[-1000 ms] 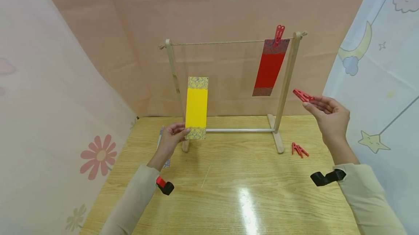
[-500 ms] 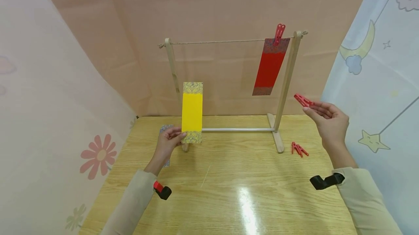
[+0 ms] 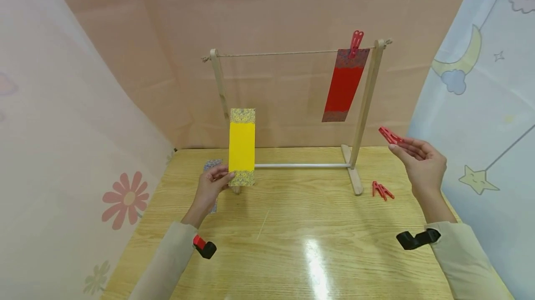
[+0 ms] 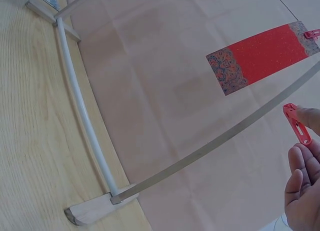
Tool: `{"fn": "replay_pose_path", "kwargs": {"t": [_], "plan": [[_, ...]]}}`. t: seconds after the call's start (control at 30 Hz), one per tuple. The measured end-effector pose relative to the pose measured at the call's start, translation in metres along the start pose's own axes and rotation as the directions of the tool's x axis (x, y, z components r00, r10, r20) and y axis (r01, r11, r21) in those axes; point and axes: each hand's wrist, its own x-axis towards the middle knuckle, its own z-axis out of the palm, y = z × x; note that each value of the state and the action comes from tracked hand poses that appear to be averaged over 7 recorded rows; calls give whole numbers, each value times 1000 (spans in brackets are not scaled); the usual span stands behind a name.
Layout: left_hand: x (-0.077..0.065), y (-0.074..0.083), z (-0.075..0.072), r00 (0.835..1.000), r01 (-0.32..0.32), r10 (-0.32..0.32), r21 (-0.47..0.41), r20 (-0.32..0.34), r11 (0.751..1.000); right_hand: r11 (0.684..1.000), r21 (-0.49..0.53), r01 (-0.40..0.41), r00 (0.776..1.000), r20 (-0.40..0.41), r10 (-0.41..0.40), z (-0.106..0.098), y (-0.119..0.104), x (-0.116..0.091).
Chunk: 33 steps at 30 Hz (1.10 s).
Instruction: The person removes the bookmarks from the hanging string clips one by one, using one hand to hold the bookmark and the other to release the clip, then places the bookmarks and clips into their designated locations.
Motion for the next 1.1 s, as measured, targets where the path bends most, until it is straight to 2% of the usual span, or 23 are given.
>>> {"fn": "replay_pose_path", "kwargs": {"t": [0.47,0.73,0.87,1.1], "plan": [[-7,-9,-13,1000,-14,14,-3,-16,1000,998,-24,-54,998,-14,54,-9,10,-9],[-12,-21,-18,999,25,-25,-9,-48,1000,995,-39,-93,996,-20,92,-16,21,-12],[-14,-24,-19,999,8,-9,-11,-42,1000,994,-48,-102,995,-26,101,-21,26,-12],[-21,-27,-24,997,8,-9,-16,-71,1000,992,-49,-118,993,-14,117,-28,33,-15]]}}
